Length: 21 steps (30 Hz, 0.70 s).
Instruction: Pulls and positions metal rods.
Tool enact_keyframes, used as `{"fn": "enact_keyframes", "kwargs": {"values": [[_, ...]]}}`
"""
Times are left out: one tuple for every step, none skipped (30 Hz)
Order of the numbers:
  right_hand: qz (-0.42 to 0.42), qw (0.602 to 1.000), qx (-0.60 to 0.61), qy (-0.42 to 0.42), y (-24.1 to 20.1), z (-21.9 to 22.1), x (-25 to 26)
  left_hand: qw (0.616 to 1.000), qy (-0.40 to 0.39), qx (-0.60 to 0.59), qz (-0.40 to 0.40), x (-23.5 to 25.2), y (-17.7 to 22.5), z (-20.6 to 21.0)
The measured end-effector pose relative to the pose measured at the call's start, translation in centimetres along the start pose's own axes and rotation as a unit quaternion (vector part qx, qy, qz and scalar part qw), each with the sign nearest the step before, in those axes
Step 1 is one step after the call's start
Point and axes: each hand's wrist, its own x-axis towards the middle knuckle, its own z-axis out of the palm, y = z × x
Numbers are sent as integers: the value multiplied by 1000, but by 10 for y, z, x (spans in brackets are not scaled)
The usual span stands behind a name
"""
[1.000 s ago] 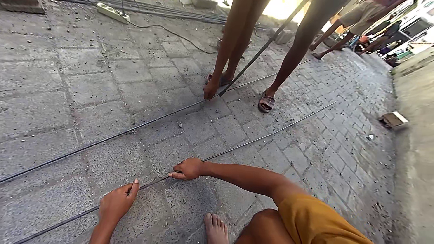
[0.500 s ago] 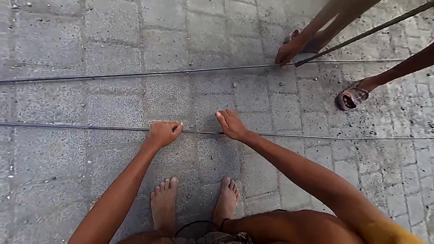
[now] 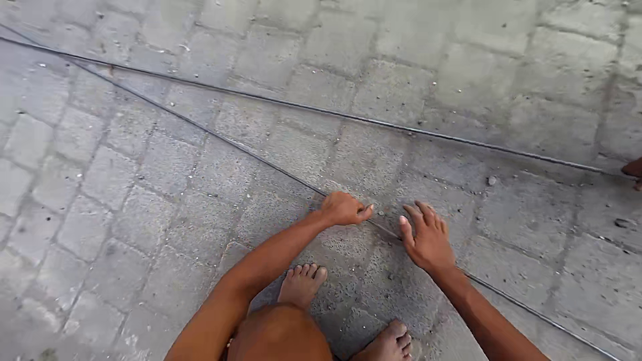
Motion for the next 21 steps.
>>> {"fn": "enact_keyframes", "kwargs": {"values": [[4, 1000, 5, 0, 2, -2, 8, 1000, -6, -8, -1, 6, -4, -3], [7, 1000, 8, -5, 3, -2, 12, 1000, -9, -14, 1, 10, -6, -2], [10, 1000, 11, -12, 4, -2, 13, 1000, -9, -21, 4, 12, -8, -1], [11, 1000, 14, -15, 5, 1, 13, 1000, -10, -27, 8, 12, -9, 1], [9, 1000, 17, -16, 5, 5, 13, 999, -15, -29, 8, 12, -10, 1], [10, 1000, 20, -15, 5, 10, 12, 999, -20, -28, 9, 10, -12, 2], [13, 1000, 21, -16, 5, 16, 10, 999, -27, -29, 9, 9, -13, 3], [16, 999, 20, -20, 6, 19, 9, 999, -30, -29, 11, 9, -14, 5], [18, 999, 19, -25, 7, 21, 9, 999, -29, -31, 12, 10, -15, 6], [20, 999, 17, -29, 9, 21, 10, 999, -28, -34, 12, 11, -15, 8], [20, 999, 17, -31, 10, 20, 15, 999, -27, -36, 8, 12, -16, 6], [21, 999, 18, -34, 9, 20, 19, 999, -28, -39, 3, 14, -18, 4], [22, 999, 18, -39, 7, 19, 21, 999, -26, -38, -1, 14, -20, 5], [26, 998, 16, -46, 4, 19, 21, 999, -20, -32, 0, 13, -22, 9], [30, 998, 13, -52, 2, 20, 21, 1000, -9, -22, 6, 13, -25, 14], [35, 998, 9, -58, 3, 22, 22, 1000, 6, -8, 14, 14, -27, 18], [40, 997, 5, -61, 4, 24, 21, 1000, 18, 7, 18, 17, -30, 25], [44, 997, 3, -62, 6, 27, 21, 999, 34, 20, 24, 19, -32, 31], [45, 997, 2, -58, 9, 29, 21, 998, 47, 31, 28, 21, -34, 34], [44, 998, 2, -52, 12, 32, 19, 997, 54, 38, 28, 23, -34, 37], [41, 998, 1, -46, 14, 34, 17, 997, 60, 42, 27, 23, -34, 41]]}}
